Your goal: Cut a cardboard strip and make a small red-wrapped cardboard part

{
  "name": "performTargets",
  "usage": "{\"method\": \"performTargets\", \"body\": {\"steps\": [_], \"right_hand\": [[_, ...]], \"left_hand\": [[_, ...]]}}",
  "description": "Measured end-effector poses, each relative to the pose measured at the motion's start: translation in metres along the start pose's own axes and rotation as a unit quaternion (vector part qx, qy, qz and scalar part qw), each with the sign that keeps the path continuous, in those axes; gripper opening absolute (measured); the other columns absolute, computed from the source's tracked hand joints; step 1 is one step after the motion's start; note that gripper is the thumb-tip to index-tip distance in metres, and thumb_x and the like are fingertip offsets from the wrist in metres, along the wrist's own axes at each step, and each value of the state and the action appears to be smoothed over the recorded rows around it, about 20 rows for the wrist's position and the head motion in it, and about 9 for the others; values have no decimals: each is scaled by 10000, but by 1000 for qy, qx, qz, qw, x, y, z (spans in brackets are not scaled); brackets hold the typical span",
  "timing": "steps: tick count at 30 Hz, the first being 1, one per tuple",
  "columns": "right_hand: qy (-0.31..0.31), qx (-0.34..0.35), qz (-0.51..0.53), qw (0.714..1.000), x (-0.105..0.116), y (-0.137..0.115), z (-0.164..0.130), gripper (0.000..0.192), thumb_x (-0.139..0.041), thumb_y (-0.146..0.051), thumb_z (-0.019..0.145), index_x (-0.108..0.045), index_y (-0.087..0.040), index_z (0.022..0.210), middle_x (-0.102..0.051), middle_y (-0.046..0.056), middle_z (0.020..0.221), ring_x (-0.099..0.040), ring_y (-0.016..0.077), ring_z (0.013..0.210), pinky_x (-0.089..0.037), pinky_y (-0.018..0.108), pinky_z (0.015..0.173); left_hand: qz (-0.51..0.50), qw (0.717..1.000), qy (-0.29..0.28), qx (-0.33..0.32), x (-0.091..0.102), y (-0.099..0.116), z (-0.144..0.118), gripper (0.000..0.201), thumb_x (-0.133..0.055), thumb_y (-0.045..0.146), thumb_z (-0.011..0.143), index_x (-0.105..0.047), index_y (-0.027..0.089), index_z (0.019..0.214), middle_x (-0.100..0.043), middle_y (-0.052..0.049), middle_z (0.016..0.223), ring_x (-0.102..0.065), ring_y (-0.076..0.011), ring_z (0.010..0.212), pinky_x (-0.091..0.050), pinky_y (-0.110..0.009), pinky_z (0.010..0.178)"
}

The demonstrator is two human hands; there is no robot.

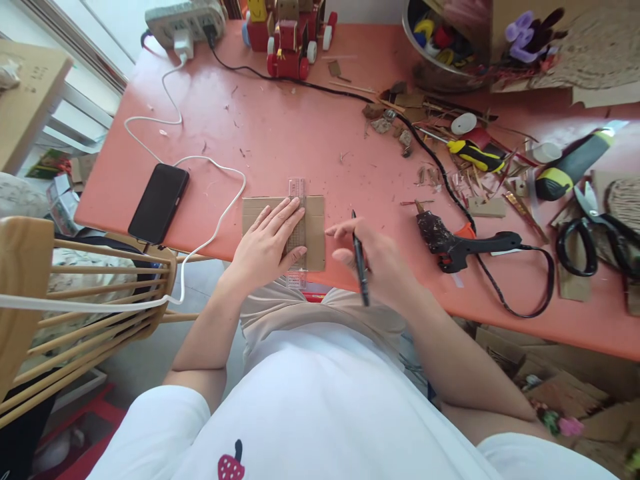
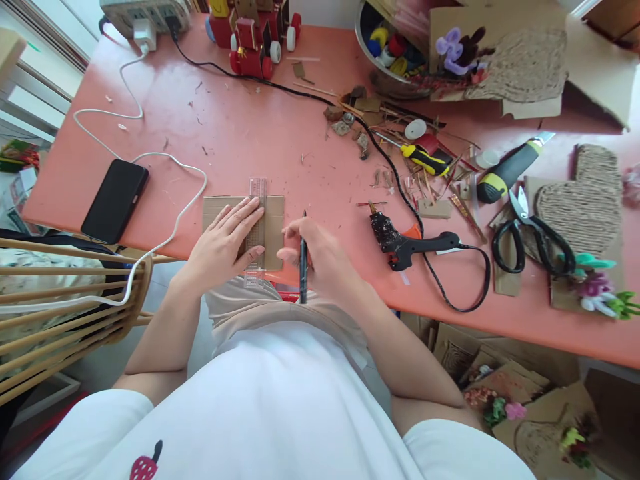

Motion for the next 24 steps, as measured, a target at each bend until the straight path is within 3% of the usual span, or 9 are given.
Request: {"method": "performTargets", "body": {"steps": [3, 6, 8, 13, 17, 24], "right_hand": [[8, -23, 60, 998, 10, 0, 24, 647, -417, -846, 1020, -668, -250, 1022, -666, 20, 803, -633, 189, 716, -524, 322, 665], [28, -24, 131, 991, 11, 8, 54, 735, -429, -936, 946, -662, -244, 860, -596, 8, 722, -591, 177, 691, -505, 317, 663], [16, -40, 153, 987, 7, 16, 72, 623, -530, -843, 972, -627, -251, 803, -587, -2, 687, -583, 171, 665, -509, 319, 663], [37, -87, 141, 985, -5, 31, 92, 189, -662, -374, 959, -526, -278, 870, -628, -44, 664, -623, 163, 643, -535, 304, 661], [37, -90, 106, 990, -9, 32, 93, 212, -644, -241, 914, -458, -280, 819, -675, -32, 698, -630, 160, 650, -538, 310, 669], [24, -79, 60, 995, -11, 25, 91, 175, -605, -220, 908, -476, -286, 809, -642, -29, 704, -631, 191, 704, -541, 353, 730]], "left_hand": [[0, 1000, -2, 4, -1, 0, 0, 633, -439, 429, 1097, -436, 172, 1676, -419, -119, 1783, -384, -271, 1677, -331, -520, 1394], [2, 1000, -1, 11, -3, -1, 1, 632, -457, 428, 1086, -447, 197, 1674, -425, -119, 1781, -387, -299, 1675, -315, -563, 1396], [2, 1000, 0, 15, -3, -1, 1, 631, -465, 425, 1081, -456, 202, 1671, -428, -122, 1779, -388, -311, 1674, -310, -576, 1396], [2, 1000, -3, 15, -4, -1, 3, 642, -458, 411, 1076, -457, 169, 1671, -423, -148, 1777, -383, -327, 1675, -314, -588, 1394], [0, 1000, -3, 14, -5, -1, 3, 652, -470, 404, 1069, -445, 177, 1679, -421, -145, 1778, -377, -330, 1678, -317, -595, 1391], [-3, 1000, -6, 18, -3, 1, 3, 656, -471, 407, 1069, -438, 179, 1684, -420, -136, 1780, -375, -323, 1679, -312, -583, 1393]]}}
Point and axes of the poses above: each hand's wrist, its own z-axis towards the middle knuckle, its own x-axis out of the back of the hand, y = z × x, the point moved 2 cm from there along z, towards the middle knuckle
